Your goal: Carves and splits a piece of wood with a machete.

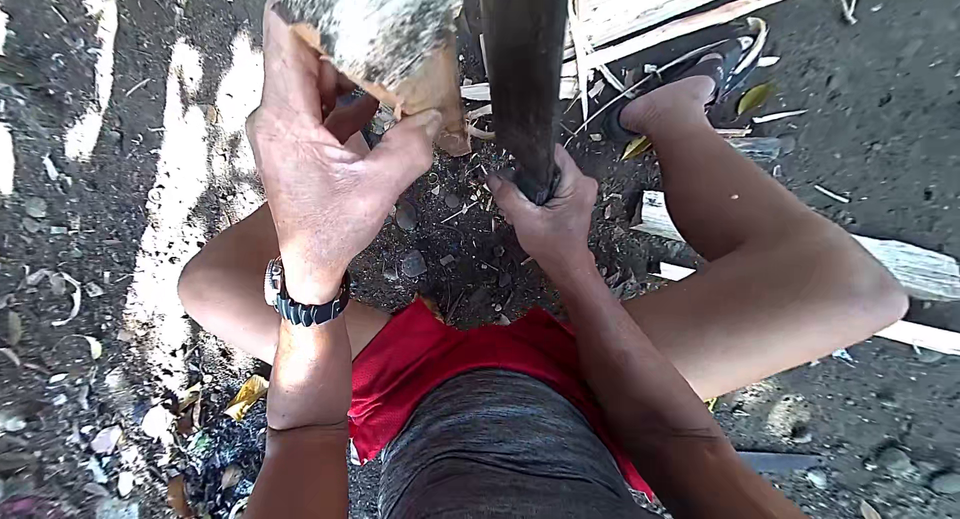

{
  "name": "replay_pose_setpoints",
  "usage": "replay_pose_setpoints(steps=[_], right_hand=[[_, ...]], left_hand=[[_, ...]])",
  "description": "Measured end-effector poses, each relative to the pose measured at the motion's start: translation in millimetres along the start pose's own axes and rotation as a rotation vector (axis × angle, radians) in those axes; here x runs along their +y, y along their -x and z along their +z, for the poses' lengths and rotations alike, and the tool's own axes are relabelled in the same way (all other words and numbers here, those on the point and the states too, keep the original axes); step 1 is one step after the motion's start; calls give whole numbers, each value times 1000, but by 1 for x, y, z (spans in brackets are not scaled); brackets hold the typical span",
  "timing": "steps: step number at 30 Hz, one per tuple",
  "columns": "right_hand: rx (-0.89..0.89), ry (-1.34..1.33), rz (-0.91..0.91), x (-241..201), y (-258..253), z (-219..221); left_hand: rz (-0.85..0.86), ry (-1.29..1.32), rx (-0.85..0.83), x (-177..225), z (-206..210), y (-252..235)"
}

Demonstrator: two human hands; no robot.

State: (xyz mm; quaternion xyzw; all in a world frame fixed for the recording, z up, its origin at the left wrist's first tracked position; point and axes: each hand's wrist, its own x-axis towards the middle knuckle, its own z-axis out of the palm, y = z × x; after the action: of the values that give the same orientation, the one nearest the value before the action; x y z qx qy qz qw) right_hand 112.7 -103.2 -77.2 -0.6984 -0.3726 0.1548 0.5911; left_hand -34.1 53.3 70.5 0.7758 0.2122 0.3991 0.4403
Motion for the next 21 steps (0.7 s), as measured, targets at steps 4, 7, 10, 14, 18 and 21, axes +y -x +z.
replay_pose_setpoints(steps=[4,7,10,14,18,21], right_hand=[[-138,240,239,51,-17,20],[-282,333,487,93,-26,32],[-297,374,508,71,-26,24],[-102,171,242,24,-19,12],[4,11,-6,10,-30,14],[-163,246,271,72,-30,31]], left_hand=[[-4,32,-15,-3,-1,-8],[-30,-4,-3,-2,-7,-7],[-31,-7,-3,-4,-9,-5],[-69,-73,-7,-5,-12,-14],[-59,-50,15,-6,-4,-24],[-67,-24,8,-7,-7,-24]])
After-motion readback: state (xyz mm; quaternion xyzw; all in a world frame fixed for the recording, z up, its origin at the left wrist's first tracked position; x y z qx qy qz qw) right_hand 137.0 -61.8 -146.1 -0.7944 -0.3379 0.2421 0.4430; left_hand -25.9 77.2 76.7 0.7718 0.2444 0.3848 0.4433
